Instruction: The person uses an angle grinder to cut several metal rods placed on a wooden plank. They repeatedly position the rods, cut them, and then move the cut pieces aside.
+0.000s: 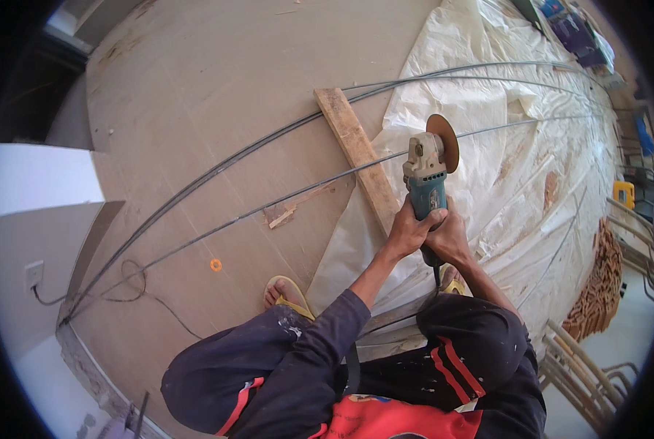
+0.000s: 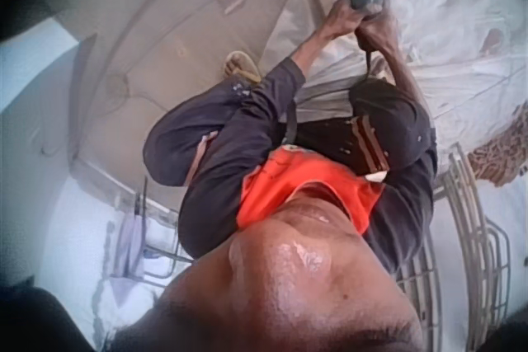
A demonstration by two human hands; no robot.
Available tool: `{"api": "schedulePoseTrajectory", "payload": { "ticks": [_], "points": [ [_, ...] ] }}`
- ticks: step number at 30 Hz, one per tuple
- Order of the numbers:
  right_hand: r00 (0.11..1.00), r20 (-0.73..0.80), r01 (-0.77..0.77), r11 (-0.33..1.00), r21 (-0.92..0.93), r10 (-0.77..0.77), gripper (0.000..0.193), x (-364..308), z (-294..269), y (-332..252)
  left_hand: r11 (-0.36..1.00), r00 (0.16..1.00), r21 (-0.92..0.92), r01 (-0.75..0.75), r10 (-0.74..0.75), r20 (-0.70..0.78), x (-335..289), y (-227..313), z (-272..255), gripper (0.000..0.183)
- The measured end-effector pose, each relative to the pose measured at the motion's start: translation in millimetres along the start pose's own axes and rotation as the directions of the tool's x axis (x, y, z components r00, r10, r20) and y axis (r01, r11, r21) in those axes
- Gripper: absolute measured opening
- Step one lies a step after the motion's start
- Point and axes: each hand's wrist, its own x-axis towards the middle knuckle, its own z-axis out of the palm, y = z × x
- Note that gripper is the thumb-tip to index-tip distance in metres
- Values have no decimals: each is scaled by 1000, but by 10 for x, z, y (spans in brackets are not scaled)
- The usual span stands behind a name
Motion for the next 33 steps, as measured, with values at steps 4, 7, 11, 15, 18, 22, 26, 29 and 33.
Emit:
{"api": "schedulePoseTrajectory", "payload": {
  "ticks": [4,7,11,15,18,22,26,29,33],
  "points": [
    [997,69,-39,999,38,36,70,40,-119,-119,998,999,49,48,-47,-21,-27,10,1,63],
    [995,99,-4,994,107,-7,78,85,-101,-40,999,999,33,18,-19,30,-22,153,-87,66],
    [981,194,-14,994,109,-7,85,168,64,-21,981,988,112,155,-154,-18,-65,92,-366,63],
    [970,240,14,994,112,-41,86,94,228,66,966,972,184,184,-151,-178,-255,-14,-490,60],
    [965,256,14,983,183,-62,89,75,291,154,945,962,252,207,-149,-230,-292,14,-498,61],
    [964,240,70,977,202,-119,89,89,356,319,914,956,336,228,-144,-256,-306,15,-472,66],
    [967,238,31,973,229,-87,89,81,372,347,872,942,404,275,-162,-293,-306,74,-416,66],
    [975,207,20,967,254,-75,90,70,398,391,886,955,392,248,-157,-250,-276,22,-463,66],
    [978,193,22,961,274,-78,89,65,394,363,911,962,353,211,-129,-240,-268,17,-467,65]
  ]
}}
